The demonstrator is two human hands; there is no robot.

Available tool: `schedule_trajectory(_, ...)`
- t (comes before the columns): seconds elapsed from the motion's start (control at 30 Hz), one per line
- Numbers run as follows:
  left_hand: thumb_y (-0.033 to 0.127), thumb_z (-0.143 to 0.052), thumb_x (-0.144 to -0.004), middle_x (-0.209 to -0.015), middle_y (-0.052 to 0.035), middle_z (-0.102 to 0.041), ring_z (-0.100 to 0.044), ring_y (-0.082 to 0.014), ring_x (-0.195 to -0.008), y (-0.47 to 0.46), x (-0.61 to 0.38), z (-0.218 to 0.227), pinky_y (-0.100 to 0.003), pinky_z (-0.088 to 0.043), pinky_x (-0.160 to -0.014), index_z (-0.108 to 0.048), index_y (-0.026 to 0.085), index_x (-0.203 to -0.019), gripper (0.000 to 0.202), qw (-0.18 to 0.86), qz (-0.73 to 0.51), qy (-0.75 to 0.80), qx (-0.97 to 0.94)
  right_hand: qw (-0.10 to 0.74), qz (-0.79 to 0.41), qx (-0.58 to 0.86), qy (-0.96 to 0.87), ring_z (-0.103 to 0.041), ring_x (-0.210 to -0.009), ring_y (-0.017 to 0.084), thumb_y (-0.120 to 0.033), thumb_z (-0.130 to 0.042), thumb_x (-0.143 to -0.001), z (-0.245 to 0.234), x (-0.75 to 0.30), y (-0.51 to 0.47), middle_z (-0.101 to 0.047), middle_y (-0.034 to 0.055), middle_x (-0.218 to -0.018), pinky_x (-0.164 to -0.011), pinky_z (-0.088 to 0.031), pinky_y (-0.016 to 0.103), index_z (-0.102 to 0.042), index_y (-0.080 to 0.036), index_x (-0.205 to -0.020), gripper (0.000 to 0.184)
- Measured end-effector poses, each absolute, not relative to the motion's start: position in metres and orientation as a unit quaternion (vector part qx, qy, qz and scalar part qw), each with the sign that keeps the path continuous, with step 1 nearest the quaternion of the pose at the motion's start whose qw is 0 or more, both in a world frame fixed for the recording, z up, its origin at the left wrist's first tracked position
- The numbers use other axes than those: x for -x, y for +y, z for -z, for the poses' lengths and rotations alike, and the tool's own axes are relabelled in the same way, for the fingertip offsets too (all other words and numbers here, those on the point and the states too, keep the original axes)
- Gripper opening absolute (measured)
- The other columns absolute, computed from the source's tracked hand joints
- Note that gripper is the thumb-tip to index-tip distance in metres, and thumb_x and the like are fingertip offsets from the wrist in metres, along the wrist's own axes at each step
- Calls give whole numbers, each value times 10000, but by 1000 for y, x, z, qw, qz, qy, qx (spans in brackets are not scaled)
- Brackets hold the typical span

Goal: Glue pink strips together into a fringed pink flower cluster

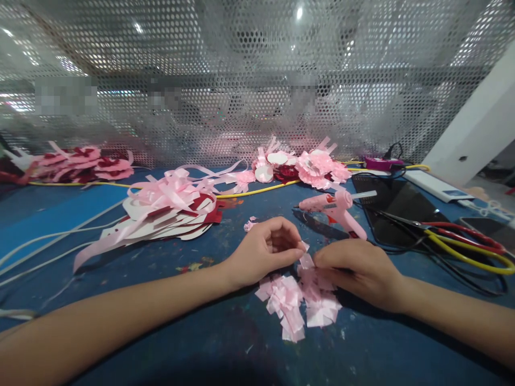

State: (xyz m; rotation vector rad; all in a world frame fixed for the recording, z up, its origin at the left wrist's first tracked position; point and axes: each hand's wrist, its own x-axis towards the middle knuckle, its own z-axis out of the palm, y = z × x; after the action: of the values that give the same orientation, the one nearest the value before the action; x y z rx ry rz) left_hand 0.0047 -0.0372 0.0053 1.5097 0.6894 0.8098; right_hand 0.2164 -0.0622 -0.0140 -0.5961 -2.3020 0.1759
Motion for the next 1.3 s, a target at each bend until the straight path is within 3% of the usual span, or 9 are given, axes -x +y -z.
schedule_trajectory(0.2,170,-690,-740,-780,13,-617,-574,-61,-695,-37,-4,-4,-188,-456,-667,-524,144,-825,188,598,-335,304,-662,397,-70,197,-894,-631,-711,84,-205,-470,-928,15,-217,-61,-703,8,-795,-669,-445,186,-597,-186,-906,131)
schedule_trajectory(0.6,175,-688,-732,-776,8,-614,-579,-72,-694,-39,-6,-7,-198,-451,-659,-532,144,-817,181,596,-328,313,-663,376,-100,209,-897,-636,-699,98,-216,-460,-926,11,-215,-62,-695,9,-766,-642,-450,200,-579,-195,-835,152)
schedule_trajectory(0.73,167,-686,-734,-778,13,-614,-578,-65,-692,-38,-5,-6,-192,-452,-663,-530,149,-819,178,603,-325,303,-663,397,-91,269,-872,-651,-655,110,-221,-530,-881,13,-215,-63,-698,14,-729,-586,-460,192,-544,-197,-788,98)
schedule_trajectory(1.17,150,-658,-743,-786,-3,-639,-598,-75,-697,-39,-5,-8,-191,-458,-646,-534,146,-827,150,596,-303,305,-677,361,-93,293,-880,-598,-573,79,-192,-515,-874,13,-214,-62,-670,-29,-682,-552,-417,179,-586,-204,-857,73)
schedule_trajectory(1.3,149,-658,-738,-784,0,-638,-599,-77,-693,-39,-5,-8,-195,-458,-642,-538,148,-826,149,594,-302,305,-680,367,-97,259,-888,-621,-628,81,-204,-524,-886,12,-215,-62,-685,-19,-718,-592,-428,179,-598,-202,-835,90)
